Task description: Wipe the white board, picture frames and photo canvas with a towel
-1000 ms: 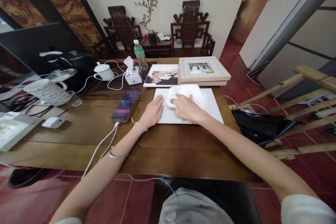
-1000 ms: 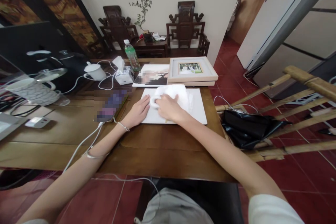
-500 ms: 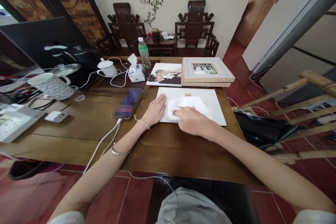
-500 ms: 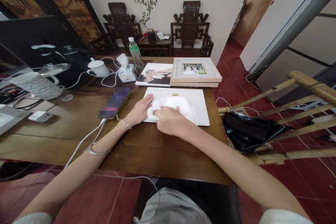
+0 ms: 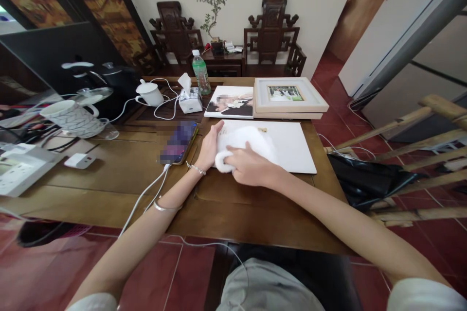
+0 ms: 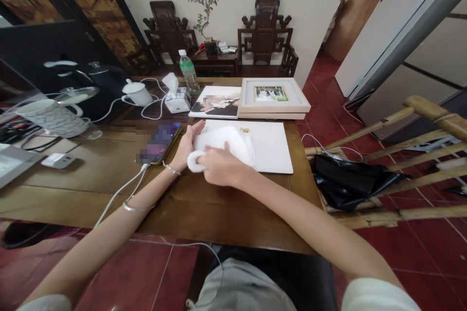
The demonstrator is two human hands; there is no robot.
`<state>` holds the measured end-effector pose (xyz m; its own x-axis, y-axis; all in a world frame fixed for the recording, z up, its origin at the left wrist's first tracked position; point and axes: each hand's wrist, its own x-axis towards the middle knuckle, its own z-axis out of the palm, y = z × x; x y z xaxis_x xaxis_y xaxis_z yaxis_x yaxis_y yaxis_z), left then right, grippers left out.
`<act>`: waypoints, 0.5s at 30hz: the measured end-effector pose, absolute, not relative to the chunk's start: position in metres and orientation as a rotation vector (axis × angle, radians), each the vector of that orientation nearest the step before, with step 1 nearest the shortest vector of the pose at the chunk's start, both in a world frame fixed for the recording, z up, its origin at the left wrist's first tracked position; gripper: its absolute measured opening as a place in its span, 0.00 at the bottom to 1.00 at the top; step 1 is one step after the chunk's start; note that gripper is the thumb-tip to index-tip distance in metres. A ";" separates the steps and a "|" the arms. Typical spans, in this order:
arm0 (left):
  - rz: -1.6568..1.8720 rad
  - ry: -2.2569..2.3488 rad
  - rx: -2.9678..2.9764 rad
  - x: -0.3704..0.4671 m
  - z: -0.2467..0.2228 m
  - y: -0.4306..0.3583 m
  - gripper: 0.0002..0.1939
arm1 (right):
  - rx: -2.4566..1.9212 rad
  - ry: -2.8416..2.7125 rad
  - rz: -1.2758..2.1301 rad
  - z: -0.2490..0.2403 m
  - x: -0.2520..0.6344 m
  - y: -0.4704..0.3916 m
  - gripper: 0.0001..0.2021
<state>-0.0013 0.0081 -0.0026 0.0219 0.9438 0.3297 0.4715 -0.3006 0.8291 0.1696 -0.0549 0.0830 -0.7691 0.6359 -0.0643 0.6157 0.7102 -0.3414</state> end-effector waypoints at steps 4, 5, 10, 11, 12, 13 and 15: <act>1.181 1.494 1.940 0.004 0.003 0.000 0.33 | -1.075 -2.916 0.622 0.099 0.191 -0.069 0.11; 1.150 1.496 2.011 0.006 0.004 -0.002 0.31 | -1.145 -2.906 0.616 0.101 0.196 -0.066 0.10; 0.869 1.435 2.339 0.008 0.003 -0.004 0.23 | -1.536 -2.661 0.427 0.103 0.206 -0.018 0.14; 0.830 1.437 2.366 0.007 0.003 -0.004 0.22 | -1.583 -2.617 0.399 0.103 0.203 -0.006 0.15; 0.805 1.442 2.383 0.007 0.003 -0.004 0.22 | -1.617 -2.590 0.387 0.103 0.199 0.004 0.16; 0.788 1.444 2.397 0.007 0.004 -0.005 0.22 | -1.638 -2.576 0.383 0.103 0.193 0.014 0.17; 0.770 1.439 2.425 0.007 0.005 -0.005 0.21 | -1.645 -2.582 0.397 0.105 0.178 0.031 0.18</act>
